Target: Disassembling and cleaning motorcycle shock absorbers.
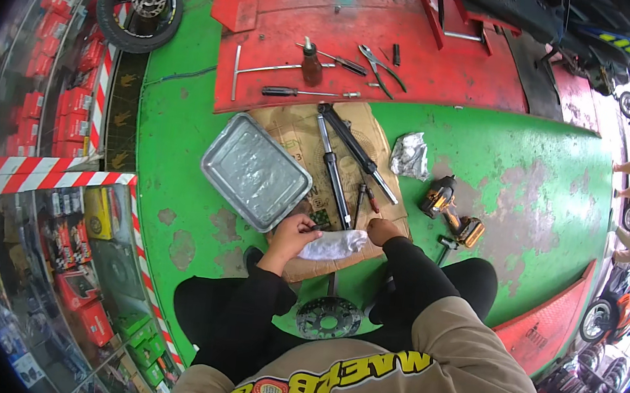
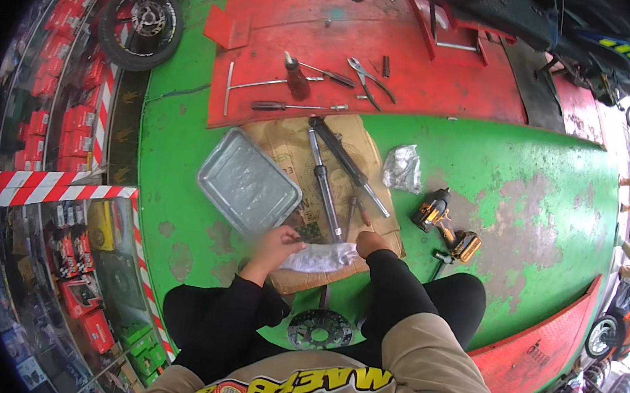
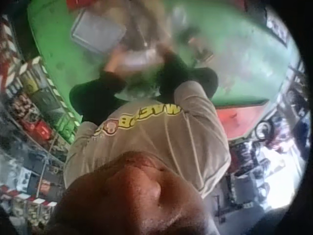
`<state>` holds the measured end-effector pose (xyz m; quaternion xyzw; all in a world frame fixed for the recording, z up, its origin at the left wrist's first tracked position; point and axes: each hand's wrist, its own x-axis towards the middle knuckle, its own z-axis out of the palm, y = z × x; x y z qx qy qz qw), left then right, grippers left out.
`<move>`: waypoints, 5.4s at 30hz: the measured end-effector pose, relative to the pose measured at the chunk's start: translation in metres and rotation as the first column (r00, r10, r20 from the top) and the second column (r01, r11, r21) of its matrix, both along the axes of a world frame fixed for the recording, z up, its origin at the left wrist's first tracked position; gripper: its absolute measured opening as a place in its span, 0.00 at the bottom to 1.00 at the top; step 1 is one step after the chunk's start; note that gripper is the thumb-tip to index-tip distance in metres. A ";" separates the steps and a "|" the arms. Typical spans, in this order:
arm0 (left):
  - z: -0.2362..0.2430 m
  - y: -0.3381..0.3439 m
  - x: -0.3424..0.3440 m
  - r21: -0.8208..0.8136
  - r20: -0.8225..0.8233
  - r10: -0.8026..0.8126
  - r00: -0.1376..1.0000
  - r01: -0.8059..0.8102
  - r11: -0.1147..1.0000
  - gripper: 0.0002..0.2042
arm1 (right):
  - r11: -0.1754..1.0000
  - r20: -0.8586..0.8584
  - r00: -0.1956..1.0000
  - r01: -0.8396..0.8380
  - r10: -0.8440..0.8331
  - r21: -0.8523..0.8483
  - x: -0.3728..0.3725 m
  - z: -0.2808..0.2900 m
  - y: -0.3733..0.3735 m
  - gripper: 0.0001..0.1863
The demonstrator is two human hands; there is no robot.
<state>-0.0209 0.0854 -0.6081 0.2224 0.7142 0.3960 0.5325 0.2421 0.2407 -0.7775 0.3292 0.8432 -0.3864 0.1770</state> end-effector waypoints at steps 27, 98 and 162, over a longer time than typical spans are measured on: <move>-0.155 0.002 0.040 -0.259 -0.127 -0.839 0.529 0.799 0.543 0.12 | 0.841 0.602 0.668 -0.065 0.436 -0.537 -0.040 -0.065 -0.054 0.25; 0.166 -0.002 -0.095 -0.024 -0.633 -0.519 0.575 0.655 0.756 0.30 | 0.250 -0.131 0.261 0.963 -0.956 0.097 -0.011 -0.062 -0.042 0.14; 0.166 -0.011 -0.124 -0.205 -0.591 -0.659 0.465 0.703 0.680 0.37 | 0.938 -0.003 0.977 0.206 -0.214 0.279 -0.133 0.003 -0.039 0.38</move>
